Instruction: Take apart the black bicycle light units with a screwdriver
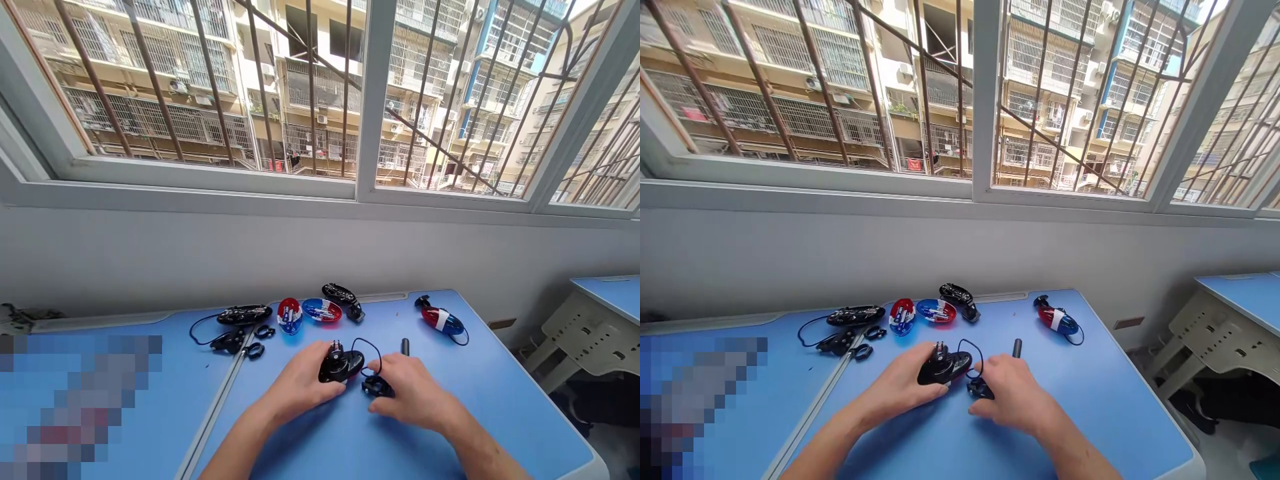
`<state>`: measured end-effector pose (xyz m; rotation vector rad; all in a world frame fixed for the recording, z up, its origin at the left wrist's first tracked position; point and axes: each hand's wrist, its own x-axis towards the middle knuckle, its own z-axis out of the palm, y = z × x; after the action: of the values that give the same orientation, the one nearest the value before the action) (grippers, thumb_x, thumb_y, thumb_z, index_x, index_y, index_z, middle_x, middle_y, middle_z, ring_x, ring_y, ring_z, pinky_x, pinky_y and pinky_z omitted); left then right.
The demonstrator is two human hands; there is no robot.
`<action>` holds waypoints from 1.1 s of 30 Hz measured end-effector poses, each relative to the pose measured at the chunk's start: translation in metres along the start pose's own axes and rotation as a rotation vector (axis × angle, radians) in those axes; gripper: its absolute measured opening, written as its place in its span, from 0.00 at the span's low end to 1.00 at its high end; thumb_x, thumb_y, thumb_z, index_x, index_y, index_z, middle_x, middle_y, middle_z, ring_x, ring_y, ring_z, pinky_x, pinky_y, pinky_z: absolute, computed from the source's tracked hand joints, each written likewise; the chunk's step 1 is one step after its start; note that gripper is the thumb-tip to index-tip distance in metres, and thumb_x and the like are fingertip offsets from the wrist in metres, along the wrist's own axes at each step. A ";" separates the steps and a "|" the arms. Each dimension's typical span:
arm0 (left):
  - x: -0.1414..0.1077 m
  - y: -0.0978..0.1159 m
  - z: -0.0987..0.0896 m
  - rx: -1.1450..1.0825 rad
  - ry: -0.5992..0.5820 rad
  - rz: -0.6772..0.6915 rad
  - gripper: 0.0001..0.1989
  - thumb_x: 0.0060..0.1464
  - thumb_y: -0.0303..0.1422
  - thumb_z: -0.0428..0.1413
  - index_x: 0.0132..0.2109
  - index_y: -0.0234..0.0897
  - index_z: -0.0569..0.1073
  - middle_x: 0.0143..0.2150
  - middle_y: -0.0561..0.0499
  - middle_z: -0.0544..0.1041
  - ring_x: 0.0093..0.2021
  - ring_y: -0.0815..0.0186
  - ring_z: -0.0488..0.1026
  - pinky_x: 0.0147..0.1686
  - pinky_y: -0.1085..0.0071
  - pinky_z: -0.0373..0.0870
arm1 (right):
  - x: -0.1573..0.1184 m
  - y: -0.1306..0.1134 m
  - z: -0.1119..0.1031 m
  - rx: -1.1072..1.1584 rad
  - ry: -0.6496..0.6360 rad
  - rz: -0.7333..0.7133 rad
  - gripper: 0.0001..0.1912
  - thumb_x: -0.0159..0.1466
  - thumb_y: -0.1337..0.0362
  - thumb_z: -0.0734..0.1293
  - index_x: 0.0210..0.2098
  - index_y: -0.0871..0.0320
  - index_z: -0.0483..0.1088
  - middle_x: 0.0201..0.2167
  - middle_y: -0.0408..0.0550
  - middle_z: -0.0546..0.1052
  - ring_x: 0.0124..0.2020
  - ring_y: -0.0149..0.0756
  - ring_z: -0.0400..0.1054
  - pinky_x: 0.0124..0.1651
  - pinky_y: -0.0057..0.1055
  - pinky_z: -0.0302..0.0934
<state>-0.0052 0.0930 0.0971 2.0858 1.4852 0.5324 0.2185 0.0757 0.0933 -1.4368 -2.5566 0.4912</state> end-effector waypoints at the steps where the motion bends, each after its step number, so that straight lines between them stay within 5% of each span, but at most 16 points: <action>1: 0.000 0.000 0.001 -0.009 0.010 -0.003 0.09 0.44 0.34 0.58 0.35 0.39 0.69 0.35 0.53 0.73 0.35 0.60 0.70 0.33 0.69 0.64 | 0.002 -0.002 0.003 -0.004 0.025 -0.002 0.23 0.59 0.60 0.69 0.54 0.53 0.68 0.39 0.48 0.77 0.43 0.44 0.70 0.43 0.34 0.61; 11: 0.000 0.001 0.000 -0.045 0.042 0.010 0.07 0.44 0.32 0.56 0.32 0.40 0.66 0.34 0.53 0.72 0.34 0.61 0.69 0.33 0.70 0.63 | 0.016 0.017 0.035 -0.058 0.394 0.063 0.27 0.61 0.61 0.68 0.58 0.57 0.63 0.46 0.55 0.76 0.46 0.50 0.69 0.40 0.40 0.65; 17: -0.002 0.000 -0.003 -0.068 -0.041 0.047 0.09 0.42 0.31 0.56 0.34 0.39 0.68 0.34 0.53 0.72 0.35 0.60 0.69 0.33 0.70 0.65 | 0.018 0.017 0.046 -0.042 0.342 0.068 0.35 0.59 0.56 0.70 0.62 0.56 0.59 0.47 0.56 0.76 0.46 0.50 0.69 0.43 0.42 0.66; 25: -0.001 -0.007 -0.001 -0.181 -0.061 0.086 0.21 0.46 0.33 0.57 0.50 0.39 0.73 0.48 0.48 0.76 0.47 0.55 0.71 0.48 0.64 0.67 | 0.015 0.014 0.033 0.126 0.289 0.081 0.33 0.59 0.55 0.69 0.60 0.57 0.61 0.52 0.57 0.73 0.51 0.50 0.67 0.50 0.44 0.63; 33: 0.003 -0.005 0.003 -0.288 -0.015 0.073 0.12 0.51 0.35 0.53 0.42 0.37 0.74 0.38 0.52 0.77 0.39 0.60 0.72 0.40 0.69 0.68 | 0.020 0.033 0.030 0.335 0.530 0.132 0.25 0.67 0.51 0.55 0.58 0.57 0.62 0.50 0.56 0.75 0.52 0.48 0.68 0.52 0.45 0.63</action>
<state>-0.0061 0.0963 0.0915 1.9182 1.2460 0.7121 0.2249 0.1025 0.0533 -1.3887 -1.8796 0.4549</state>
